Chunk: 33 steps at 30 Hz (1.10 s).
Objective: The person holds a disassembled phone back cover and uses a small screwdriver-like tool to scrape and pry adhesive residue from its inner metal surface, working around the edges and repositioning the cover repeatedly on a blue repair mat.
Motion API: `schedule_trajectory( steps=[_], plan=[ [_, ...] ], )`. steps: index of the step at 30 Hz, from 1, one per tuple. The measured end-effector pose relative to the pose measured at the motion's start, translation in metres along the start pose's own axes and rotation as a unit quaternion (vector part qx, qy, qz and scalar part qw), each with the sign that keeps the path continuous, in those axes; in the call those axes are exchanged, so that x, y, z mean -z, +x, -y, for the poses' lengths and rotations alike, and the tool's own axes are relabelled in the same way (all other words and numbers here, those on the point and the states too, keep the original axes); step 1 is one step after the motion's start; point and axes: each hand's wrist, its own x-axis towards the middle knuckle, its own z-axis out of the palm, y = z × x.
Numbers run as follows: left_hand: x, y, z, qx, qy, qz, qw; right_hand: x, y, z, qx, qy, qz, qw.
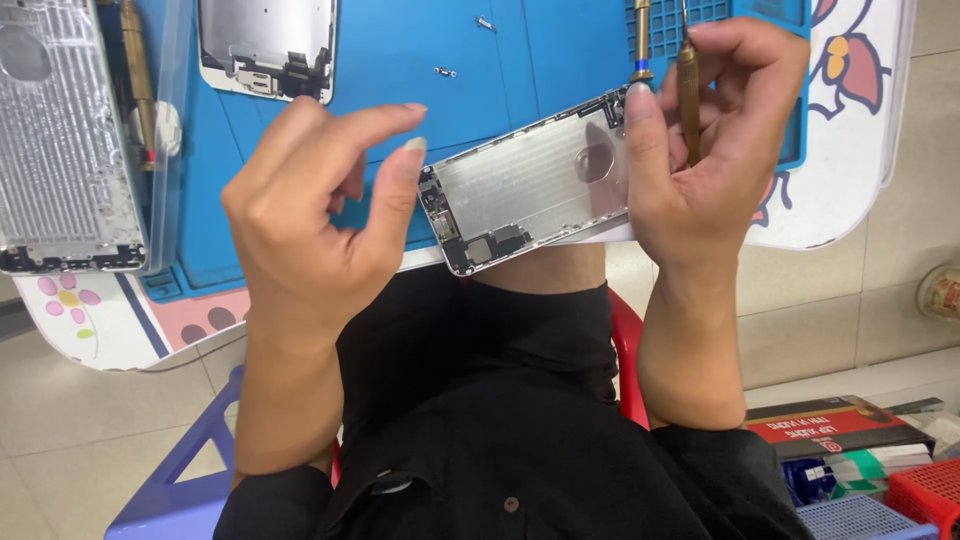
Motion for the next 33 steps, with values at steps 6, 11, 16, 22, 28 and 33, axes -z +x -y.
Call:
schedule_trajectory(
  steps=[6, 11, 16, 22, 28, 33],
  plan=[
    [-0.001, -0.008, 0.010, 0.004, -0.012, -0.011, 1.000, 0.002, -0.011, -0.016, -0.012, 0.031, -0.048, 0.998],
    [-0.003, -0.017, 0.017, 0.018, -0.016, -0.003, 1.000, 0.001, -0.004, -0.013, 0.019, 0.045, -0.095, 0.994],
    [-0.005, -0.022, 0.018, 0.017, -0.010, 0.005, 1.000, 0.004, -0.003, -0.010, 0.030, 0.016, -0.115, 0.993],
    [-0.006, -0.017, 0.015, 0.015, 0.012, 0.009, 1.000, 0.008, 0.004, 0.002, 0.009, -0.022, -0.123, 0.992],
    [-0.005, -0.013, 0.008, 0.013, 0.034, 0.014, 0.999, 0.001, 0.038, 0.034, -0.006, -0.121, -0.094, 0.988],
    [-0.004, -0.008, 0.005, 0.014, 0.039, 0.016, 0.999, 0.000, 0.029, 0.019, 0.017, -0.135, -0.075, 0.988]
  ],
)
